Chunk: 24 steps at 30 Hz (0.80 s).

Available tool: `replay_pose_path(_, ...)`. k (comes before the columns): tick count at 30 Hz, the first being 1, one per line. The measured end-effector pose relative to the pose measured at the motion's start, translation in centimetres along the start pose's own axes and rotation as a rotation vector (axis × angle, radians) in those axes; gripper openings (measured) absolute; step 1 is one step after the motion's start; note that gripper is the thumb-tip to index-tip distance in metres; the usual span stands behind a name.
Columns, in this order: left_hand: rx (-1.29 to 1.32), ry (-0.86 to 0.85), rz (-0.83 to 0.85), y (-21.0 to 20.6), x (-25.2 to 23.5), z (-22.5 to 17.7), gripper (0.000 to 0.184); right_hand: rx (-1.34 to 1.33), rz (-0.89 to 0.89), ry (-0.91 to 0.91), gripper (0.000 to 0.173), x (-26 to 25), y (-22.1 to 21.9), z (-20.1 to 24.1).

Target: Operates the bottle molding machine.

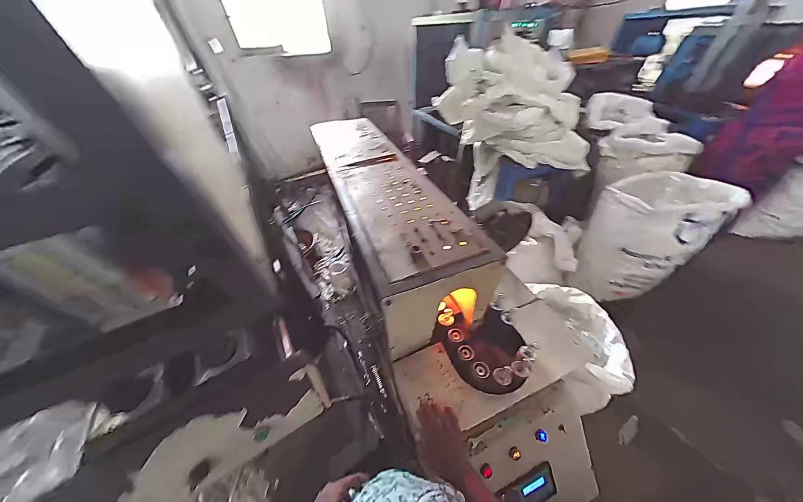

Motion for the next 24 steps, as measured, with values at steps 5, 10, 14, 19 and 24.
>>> replay_pose_path(5, 0.107, 0.046, 0.160, -2.8, -0.5, 2.4, 0.043, 0.046, -0.019, 0.008, 0.043, -0.1, 0.0, -0.1)
replay_pose_path(10, 0.315, 0.305, -0.232, -7.3, 6.2, 7.5, 0.044, 0.065, -0.052, 0.123, 0.055, 0.2, -0.2, -1.1)
replay_pose_path(14, 0.445, 0.502, -0.298, -9.5, 10.5, 5.3, 0.045, 0.101, -0.008, 0.143, 0.053, -0.1, 0.6, -0.4)
replay_pose_path(19, 0.534, 0.492, -0.281, -11.8, 9.7, 5.8, 0.044, 0.140, 0.025, 0.179, 0.047, -0.3, 0.6, -0.9)
replay_pose_path(24, 0.688, 0.564, -0.161, -12.8, 8.9, 5.9, 0.054, 0.138, 0.089, 0.218, 0.044, -0.9, 1.4, -0.6)
Point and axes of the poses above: each hand's wrist, its own x-axis away from the middle knuckle, its own y-axis out of the back of the hand, z = x × y, the point moved 4 cm from there along -x, towards the middle knuckle, and after that the axes turned 11 degrees about -x, right-handed, at the moved point
